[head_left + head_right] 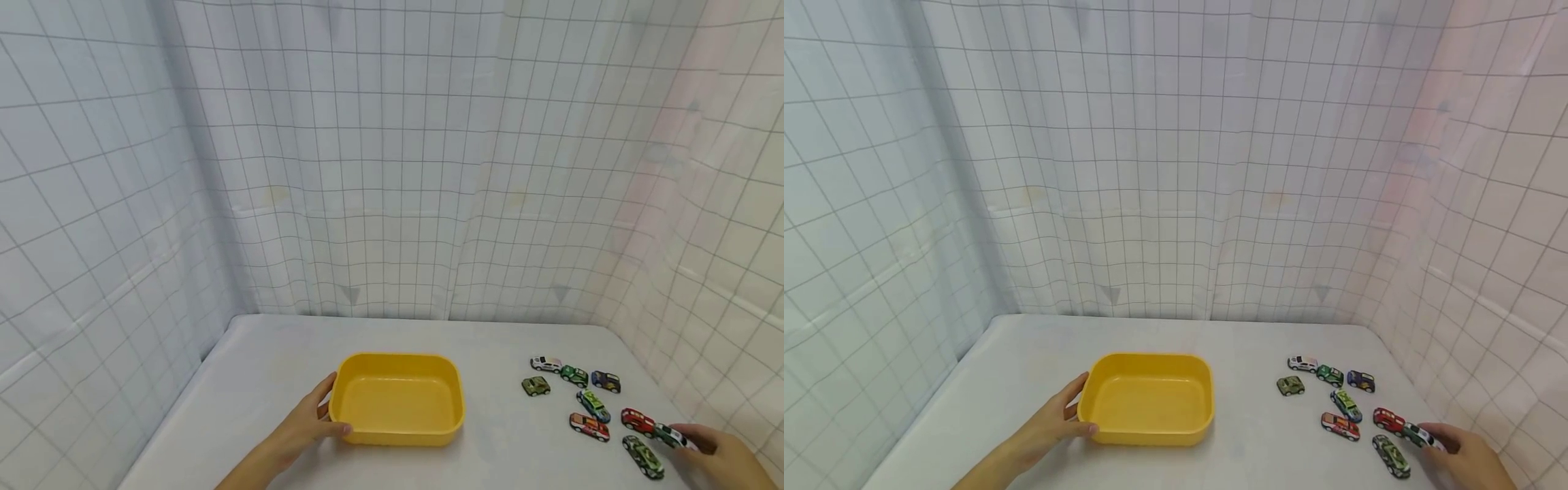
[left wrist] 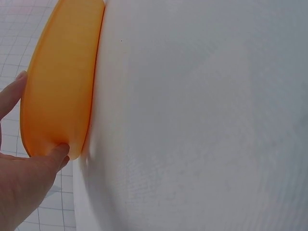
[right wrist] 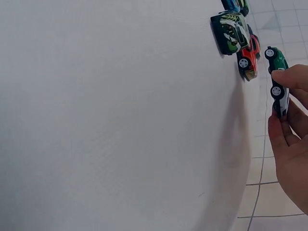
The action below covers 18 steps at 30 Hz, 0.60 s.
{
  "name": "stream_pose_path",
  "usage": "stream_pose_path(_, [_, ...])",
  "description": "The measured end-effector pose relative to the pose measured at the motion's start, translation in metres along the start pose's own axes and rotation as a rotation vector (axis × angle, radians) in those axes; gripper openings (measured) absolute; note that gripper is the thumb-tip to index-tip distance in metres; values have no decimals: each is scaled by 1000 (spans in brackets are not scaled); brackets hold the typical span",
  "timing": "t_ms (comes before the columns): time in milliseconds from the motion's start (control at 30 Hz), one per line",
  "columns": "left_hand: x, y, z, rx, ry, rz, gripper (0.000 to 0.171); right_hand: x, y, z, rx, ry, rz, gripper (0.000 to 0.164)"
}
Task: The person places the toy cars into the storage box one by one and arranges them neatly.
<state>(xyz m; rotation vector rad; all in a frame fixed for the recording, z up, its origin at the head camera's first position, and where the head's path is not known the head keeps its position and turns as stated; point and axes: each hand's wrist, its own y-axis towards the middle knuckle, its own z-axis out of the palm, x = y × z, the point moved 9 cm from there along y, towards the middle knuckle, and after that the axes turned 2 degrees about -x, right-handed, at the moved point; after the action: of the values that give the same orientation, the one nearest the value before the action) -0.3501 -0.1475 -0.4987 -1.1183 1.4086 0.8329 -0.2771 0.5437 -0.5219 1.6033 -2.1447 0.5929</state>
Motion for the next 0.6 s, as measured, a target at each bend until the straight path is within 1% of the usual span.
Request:
stream_pose_path(133, [1,-1,0,-3,4,-5,110,12,1,-4,-9,-6,-59,40])
stream_pose_path(367, [1,-1,1,3,1,-6,111,27,0,-6,-3,-37,-96,44])
stream_pose_path(467, [1,-1,2,8,-6,-3,111,35,1,-7,10,-29,-111,49])
stream_pose_path(600, [0,-1,1,13,-22,-3,110,45,6,-7,27,7,-113,58])
